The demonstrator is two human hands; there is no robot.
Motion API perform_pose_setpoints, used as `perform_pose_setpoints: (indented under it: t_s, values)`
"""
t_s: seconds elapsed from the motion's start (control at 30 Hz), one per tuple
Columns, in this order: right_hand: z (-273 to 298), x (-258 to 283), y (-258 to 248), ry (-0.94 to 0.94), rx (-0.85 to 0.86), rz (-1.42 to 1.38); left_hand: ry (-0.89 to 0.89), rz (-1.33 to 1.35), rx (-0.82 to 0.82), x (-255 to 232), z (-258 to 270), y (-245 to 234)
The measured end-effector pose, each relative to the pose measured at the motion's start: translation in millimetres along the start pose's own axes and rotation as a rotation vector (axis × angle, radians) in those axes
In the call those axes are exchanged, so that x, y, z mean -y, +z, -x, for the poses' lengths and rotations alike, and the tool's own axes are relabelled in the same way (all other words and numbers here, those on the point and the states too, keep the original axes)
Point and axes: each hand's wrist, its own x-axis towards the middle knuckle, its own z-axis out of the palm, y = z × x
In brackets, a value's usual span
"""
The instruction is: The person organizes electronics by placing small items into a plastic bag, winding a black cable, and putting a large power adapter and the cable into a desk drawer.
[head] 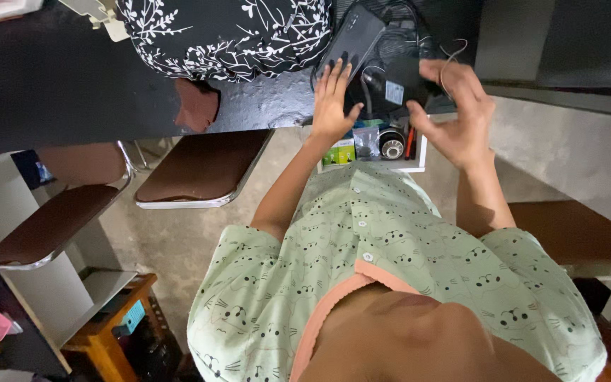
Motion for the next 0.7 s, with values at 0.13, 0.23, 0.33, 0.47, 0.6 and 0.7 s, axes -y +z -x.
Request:
perform_pose_setpoints:
  t_s: [0.13, 0.23, 0.33, 0.47, 0.6, 0.7]
  values:
    - [18.5, 30.4, -18.1, -0.135, -0.021, -0.086, 0.118, 0.354, -0.146, -58.6, 17.4, -37.9]
    - [29.5, 37.6, -14.8, -0.287, 0.04, -0.329, 0.178, 0.645, -0.161, -96.3, 35.4, -68.3]
    - [50.2, 50.0, -11.9, -0.366, 0.207, -0.603, 0.317, 0.644, -0.232, -115.2, 48.1, -82.7]
    - [75.3, 76.1, -18.9, -0.327, 0.46, -0.858, 0.382, 0.451, -0.233, -108.9, 58.6, -74.7]
    - [98.8, 81.4, -29.8, -0.322, 0.518, -0.876, 0.09, 1.177, 0.009, -80.5, 67.0, -42.9]
    - [117.2, 66.4, -35.2, -0.34, 0.473, -0.881, 0.064, 1.127, -0.309, -53.4, 85.3, -63.3]
